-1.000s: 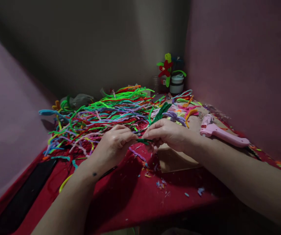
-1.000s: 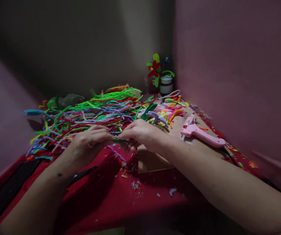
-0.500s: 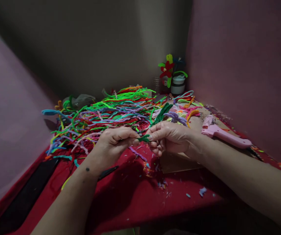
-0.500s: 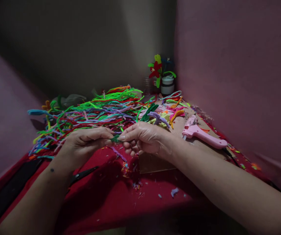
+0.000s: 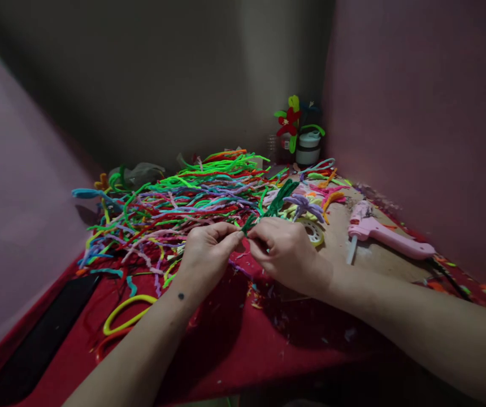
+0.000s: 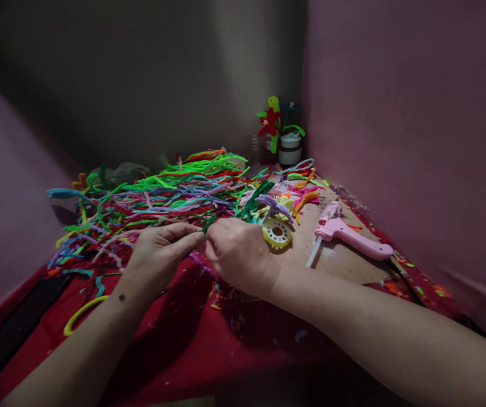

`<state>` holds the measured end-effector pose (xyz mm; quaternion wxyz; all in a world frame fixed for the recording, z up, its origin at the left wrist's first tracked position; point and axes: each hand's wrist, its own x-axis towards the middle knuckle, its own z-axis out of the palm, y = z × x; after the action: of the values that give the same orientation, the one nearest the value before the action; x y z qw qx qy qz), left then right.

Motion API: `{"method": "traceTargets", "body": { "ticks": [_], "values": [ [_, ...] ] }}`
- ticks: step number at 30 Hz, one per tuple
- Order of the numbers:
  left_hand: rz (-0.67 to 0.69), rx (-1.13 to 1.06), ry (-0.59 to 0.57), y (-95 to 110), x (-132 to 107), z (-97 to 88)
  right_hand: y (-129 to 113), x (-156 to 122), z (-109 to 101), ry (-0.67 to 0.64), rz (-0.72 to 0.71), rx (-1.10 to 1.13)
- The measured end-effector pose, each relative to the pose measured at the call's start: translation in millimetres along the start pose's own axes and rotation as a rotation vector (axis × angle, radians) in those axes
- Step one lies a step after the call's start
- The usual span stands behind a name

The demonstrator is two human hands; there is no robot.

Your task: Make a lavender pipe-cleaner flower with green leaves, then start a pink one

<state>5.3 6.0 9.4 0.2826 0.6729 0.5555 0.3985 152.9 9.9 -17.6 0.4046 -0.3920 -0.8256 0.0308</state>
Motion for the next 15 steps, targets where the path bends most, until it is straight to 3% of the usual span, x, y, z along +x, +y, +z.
{"method": "traceTargets", "body": {
  "ticks": [4, 7, 9, 11, 13, 15],
  "values": [
    [0.149, 0.266, -0.035, -5.4, -2.1, 2.9, -1.2, -3.1, -2.0, -0.032, -0.329, -0.356],
    [0.378, 0.515, -0.067, -7.2, -2.9, 0.9, -1.4, -0.1, -8.5, -0.038, -0.456, -0.379],
    [0.518, 0.579, -0.119, -6.8, -2.4, -2.3, 0.2, 4.9, -14.7, -0.063, -0.453, -0.302],
    [0.596, 0.552, -0.170, -4.8, -2.0, -6.2, 4.3, 11.6, -21.2, -0.116, -0.291, -0.124],
    [0.642, 0.492, -0.200, -1.3, -2.5, -9.8, 10.9, 18.6, -26.3, -0.249, 0.056, 0.198],
    [0.691, 0.449, -0.189, 2.1, -4.4, -11.7, 18.1, 23.9, -27.9, -0.490, 0.451, 0.648]
  ]
}}
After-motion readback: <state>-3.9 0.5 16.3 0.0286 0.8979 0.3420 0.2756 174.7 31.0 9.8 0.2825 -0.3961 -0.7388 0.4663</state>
